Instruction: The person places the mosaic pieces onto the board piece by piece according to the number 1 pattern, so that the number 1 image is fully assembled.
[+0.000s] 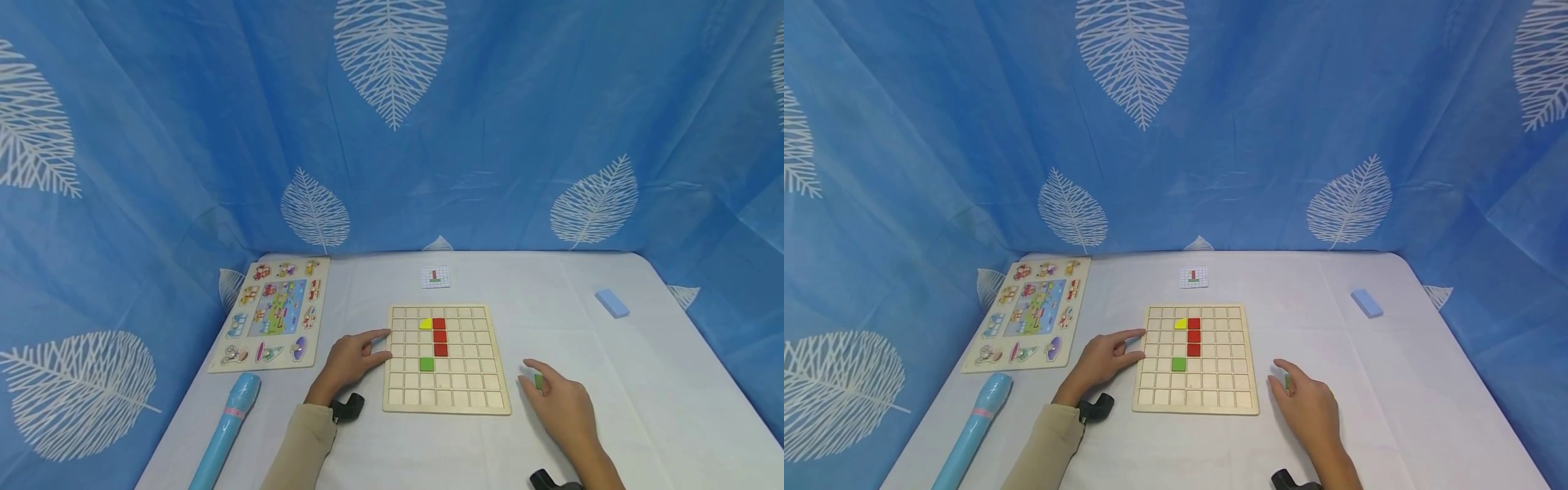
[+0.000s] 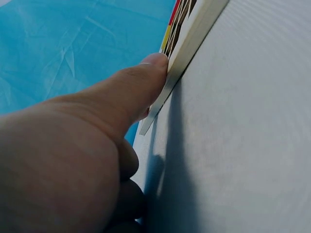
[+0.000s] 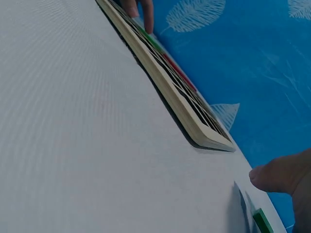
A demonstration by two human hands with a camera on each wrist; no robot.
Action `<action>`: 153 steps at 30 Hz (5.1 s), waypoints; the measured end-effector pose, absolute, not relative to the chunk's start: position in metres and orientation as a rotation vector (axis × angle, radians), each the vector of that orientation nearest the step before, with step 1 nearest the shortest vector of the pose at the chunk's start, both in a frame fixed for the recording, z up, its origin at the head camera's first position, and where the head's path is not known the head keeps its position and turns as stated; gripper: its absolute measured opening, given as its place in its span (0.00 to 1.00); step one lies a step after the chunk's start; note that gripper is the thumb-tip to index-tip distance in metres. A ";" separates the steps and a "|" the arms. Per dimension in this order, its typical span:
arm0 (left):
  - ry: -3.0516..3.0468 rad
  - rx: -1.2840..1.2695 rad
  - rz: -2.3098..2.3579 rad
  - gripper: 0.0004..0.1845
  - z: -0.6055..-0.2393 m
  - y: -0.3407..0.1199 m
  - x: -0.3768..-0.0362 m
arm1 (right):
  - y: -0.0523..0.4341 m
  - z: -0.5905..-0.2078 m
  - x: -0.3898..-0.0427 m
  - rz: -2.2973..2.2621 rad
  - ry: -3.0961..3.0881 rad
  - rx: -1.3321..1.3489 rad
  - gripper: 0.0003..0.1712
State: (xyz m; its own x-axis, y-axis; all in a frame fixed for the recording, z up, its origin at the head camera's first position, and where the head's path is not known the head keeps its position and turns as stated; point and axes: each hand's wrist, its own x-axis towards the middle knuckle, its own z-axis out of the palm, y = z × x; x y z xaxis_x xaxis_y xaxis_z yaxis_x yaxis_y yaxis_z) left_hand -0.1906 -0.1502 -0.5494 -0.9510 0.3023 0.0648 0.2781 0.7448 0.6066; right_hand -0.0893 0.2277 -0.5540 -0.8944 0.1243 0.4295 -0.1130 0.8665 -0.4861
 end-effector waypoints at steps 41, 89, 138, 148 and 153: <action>2.906 0.496 1.016 0.27 -0.549 -0.151 -0.190 | 0.252 -0.557 -0.074 0.724 -2.643 -0.127 0.18; 2.899 0.489 1.021 0.27 -0.549 -0.151 -0.190 | 0.189 -0.535 -0.112 0.734 -2.803 0.334 0.18; 2.896 0.498 1.021 0.26 -0.549 -0.151 -0.192 | 0.133 -0.547 -0.144 0.851 -2.824 0.474 0.18; 2.910 0.494 0.999 0.26 -0.548 -0.148 -0.194 | 0.135 -0.547 -0.144 0.842 -2.847 0.451 0.19; 2.917 0.505 1.002 0.26 -0.549 -0.149 -0.195 | 0.136 -0.548 -0.143 0.830 -2.826 0.478 0.17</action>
